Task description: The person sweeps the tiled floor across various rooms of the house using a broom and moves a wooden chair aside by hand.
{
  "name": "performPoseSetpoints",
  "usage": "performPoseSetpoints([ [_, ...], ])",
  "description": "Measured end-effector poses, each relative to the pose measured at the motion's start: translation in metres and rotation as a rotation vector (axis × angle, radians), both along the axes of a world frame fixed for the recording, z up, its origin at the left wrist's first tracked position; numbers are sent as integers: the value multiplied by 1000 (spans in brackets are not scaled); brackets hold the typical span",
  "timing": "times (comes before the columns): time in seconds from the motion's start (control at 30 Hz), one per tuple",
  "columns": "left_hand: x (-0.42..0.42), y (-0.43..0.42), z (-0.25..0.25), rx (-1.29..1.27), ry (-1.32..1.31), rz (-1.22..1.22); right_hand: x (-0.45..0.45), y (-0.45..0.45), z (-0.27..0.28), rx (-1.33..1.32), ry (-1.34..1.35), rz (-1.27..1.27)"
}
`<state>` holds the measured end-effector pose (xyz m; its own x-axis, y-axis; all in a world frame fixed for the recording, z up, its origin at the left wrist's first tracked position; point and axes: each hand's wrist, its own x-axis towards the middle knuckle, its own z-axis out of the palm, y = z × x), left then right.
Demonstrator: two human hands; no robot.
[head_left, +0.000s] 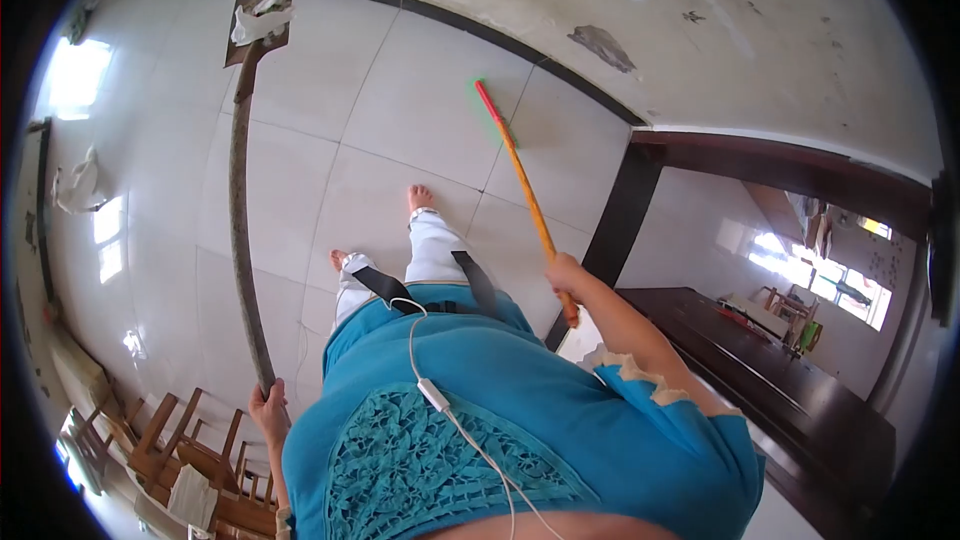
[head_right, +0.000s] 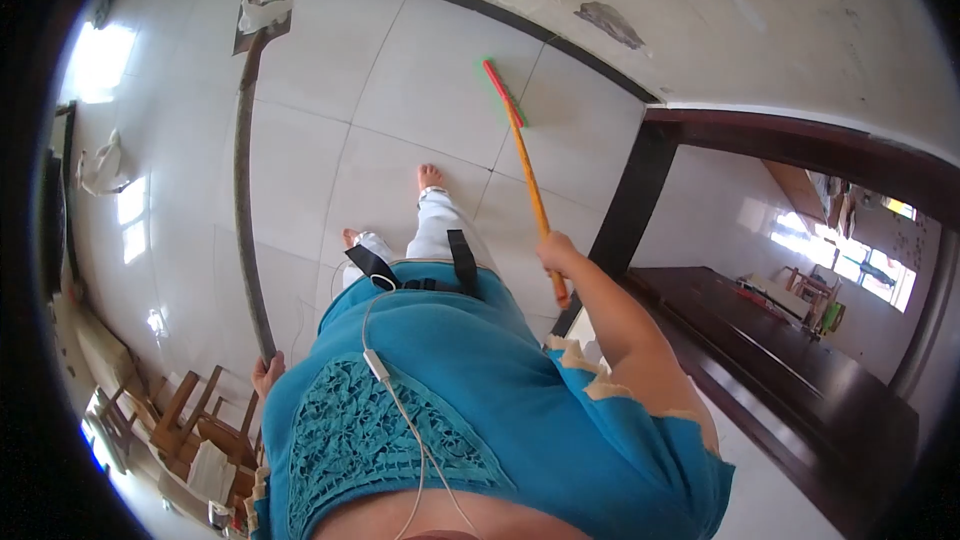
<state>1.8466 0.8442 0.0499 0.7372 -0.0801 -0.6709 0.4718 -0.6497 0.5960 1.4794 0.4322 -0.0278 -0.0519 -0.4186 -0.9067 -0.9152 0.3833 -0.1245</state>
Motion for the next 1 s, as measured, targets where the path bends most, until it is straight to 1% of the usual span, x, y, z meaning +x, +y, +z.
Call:
performPoseSetpoints([
  [0.07, 15, 11, -7, -22, 12, 17, -20, 3, 11, 35, -16, -190],
  [0.17, 38, 35, -16, -53, 17, 9, -27, 22, 16, 81, -45, -396],
  [0.27, 64, 53, -23, -42, 8, -33, 9, 36, -3, 20, 0, -224],
  [0.33, 78, 67, -21, -10, -8, -81, 59, 36, -8, 2, -43, -300],
  [0.4, 93, 76, -16, 18, -34, -150, 90, 28, -52, 206, -287, -466],
  [0.47, 106, 92, -12, 16, -53, -170, 179, 43, -12, 89, -298, -524],
  [0.53, 121, 103, -10, 5, -74, -202, 212, 44, -41, 226, -641, -762],
  [0.6, 131, 112, -8, 9, -77, -209, 252, 39, -31, 216, -689, -838],
  [0.7, 144, 128, -11, 13, -66, -230, 269, 18, -34, 402, -733, -909],
  [0.8, 158, 139, -21, -13, -36, -212, 259, 28, -2, 142, -700, -702],
  [0.93, 175, 133, -26, -25, -34, -181, 232, 52, 44, -39, -612, -473],
  [1.0, 183, 114, -16, 11, -16, -189, 216, 52, 39, -12, -592, -573],
])
